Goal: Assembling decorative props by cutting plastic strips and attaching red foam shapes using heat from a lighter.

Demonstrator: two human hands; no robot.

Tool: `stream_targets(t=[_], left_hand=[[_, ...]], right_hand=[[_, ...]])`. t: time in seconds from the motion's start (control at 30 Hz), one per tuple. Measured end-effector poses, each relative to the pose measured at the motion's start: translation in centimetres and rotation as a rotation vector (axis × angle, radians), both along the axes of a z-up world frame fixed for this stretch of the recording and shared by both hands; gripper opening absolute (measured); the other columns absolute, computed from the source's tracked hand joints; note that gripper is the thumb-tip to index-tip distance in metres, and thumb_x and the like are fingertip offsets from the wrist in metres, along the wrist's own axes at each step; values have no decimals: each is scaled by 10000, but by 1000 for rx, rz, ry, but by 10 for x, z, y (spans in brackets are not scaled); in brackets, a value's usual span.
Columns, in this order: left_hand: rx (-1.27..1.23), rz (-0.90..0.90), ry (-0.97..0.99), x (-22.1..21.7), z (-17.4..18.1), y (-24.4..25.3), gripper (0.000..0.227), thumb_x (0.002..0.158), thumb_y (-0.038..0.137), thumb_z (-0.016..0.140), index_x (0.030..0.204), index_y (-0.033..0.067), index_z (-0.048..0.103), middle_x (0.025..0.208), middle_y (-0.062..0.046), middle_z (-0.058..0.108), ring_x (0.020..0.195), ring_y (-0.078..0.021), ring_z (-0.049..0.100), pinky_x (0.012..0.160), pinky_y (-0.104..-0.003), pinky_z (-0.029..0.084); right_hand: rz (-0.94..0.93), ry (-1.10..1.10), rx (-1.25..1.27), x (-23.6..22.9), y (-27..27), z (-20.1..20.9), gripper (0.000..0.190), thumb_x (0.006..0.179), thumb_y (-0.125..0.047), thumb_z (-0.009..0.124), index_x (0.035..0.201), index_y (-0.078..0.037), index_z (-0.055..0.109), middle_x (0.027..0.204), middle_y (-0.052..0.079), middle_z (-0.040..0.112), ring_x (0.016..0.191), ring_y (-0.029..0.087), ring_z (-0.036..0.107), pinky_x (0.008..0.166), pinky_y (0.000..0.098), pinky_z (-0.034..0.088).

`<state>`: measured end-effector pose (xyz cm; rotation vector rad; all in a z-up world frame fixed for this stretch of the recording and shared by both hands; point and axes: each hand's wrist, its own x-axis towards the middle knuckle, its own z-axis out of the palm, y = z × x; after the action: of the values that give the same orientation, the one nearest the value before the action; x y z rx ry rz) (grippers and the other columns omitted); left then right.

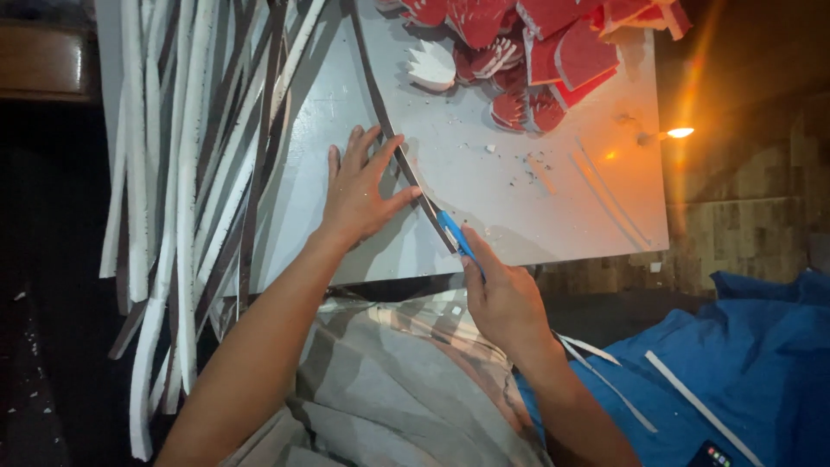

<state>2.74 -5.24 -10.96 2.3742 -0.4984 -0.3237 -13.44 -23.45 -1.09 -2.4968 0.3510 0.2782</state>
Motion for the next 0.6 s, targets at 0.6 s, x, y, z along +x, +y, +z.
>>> stream_targets(t=[0.6], left_hand=[[24,8,57,1,9,-5,781,901,645,704,1548,281,461,1641,-160,315,1571,-372,163,1235,-654,7]], right_hand=[[60,189,-79,-1,-17,-5,493,994,-368,458,1471,-291,556,681,221,721,741,481,721,696,576,572]])
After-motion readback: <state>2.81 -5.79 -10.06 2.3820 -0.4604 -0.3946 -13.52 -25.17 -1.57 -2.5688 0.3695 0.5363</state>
